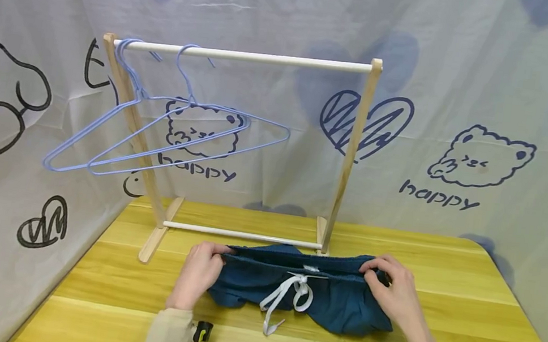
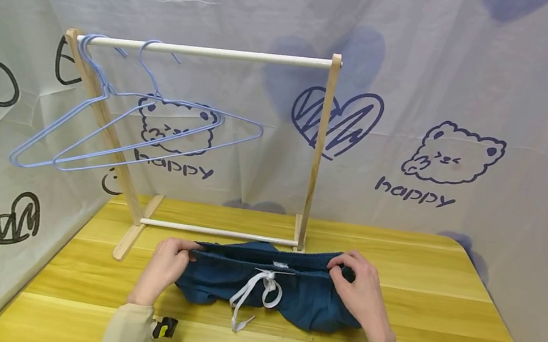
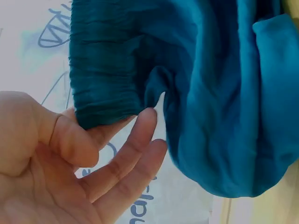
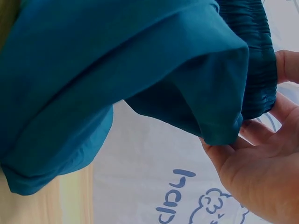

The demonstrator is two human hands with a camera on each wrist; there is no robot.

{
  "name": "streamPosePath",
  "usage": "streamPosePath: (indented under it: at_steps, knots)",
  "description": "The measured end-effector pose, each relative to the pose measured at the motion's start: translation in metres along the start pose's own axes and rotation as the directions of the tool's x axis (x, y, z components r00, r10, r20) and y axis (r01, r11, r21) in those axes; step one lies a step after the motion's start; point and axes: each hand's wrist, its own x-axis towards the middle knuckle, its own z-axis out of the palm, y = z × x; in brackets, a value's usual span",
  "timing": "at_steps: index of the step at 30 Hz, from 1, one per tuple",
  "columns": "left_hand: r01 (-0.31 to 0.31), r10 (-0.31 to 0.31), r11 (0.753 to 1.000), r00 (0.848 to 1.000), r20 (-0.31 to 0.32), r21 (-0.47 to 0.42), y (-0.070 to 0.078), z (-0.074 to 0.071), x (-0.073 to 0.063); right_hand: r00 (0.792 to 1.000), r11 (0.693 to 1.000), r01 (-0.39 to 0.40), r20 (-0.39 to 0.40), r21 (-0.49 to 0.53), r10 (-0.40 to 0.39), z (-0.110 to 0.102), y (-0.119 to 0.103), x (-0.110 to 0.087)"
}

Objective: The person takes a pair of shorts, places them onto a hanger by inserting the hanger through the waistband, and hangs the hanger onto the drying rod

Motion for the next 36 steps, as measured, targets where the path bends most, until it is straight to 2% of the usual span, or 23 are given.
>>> streamPosePath:
  at_steps: [7,11,15,17,20,22,26,29,33,36]
  knots:
    - [0.056,-0.055,0.996,0.998,-0.012,0.068,-0.001,0.004,-0.001,1.0,1.0,-0.005,0.021,-0.015,0.005,0.001,0.0,0.0]
    - [0.052,-0.052,0.992,0.999,-0.008,0.119,0.001,0.007,-0.003,1.0,1.0,0.001,0.03,-0.006,-0.001,0.001,0.0,0.0]
    - [0.053,-0.056,0.997,0.998,0.034,0.063,0.003,0.006,-0.005,0.999,0.999,0.028,0.017,0.015,-0.028,0.002,0.0,0.0]
    - [0.034,-0.035,0.999,0.999,0.028,0.015,0.004,0.006,-0.005,0.999,0.999,0.043,0.012,0.028,-0.043,0.003,0.0,0.0]
    - [-0.042,0.04,0.997,0.999,-0.028,-0.059,0.006,0.007,-0.006,0.998,0.997,0.057,0.014,0.044,-0.057,0.005,0.001,0.0]
    - [-0.099,0.093,0.991,0.993,-0.074,-0.091,0.009,0.009,-0.006,0.998,0.997,0.056,0.02,0.053,-0.058,0.005,0.001,0.0]
    - [-0.165,0.145,0.982,0.971,-0.188,-0.095,0.016,0.004,-0.003,0.998,0.996,0.058,0.024,0.068,-0.059,0.005,0.002,-0.001]
    - [-0.196,0.174,0.979,0.942,-0.285,-0.049,0.021,-0.008,0.003,0.998,0.995,0.061,0.024,0.075,-0.063,0.005,0.002,-0.001]
    - [-0.247,0.235,0.969,0.891,-0.389,0.022,0.025,-0.032,0.013,0.998,0.996,0.055,0.03,0.072,-0.057,0.006,0.003,-0.001]
    - [-0.27,0.281,0.959,0.84,-0.464,0.092,0.024,-0.05,0.021,0.998,0.997,0.044,0.039,0.067,-0.047,0.007,0.003,-0.001]
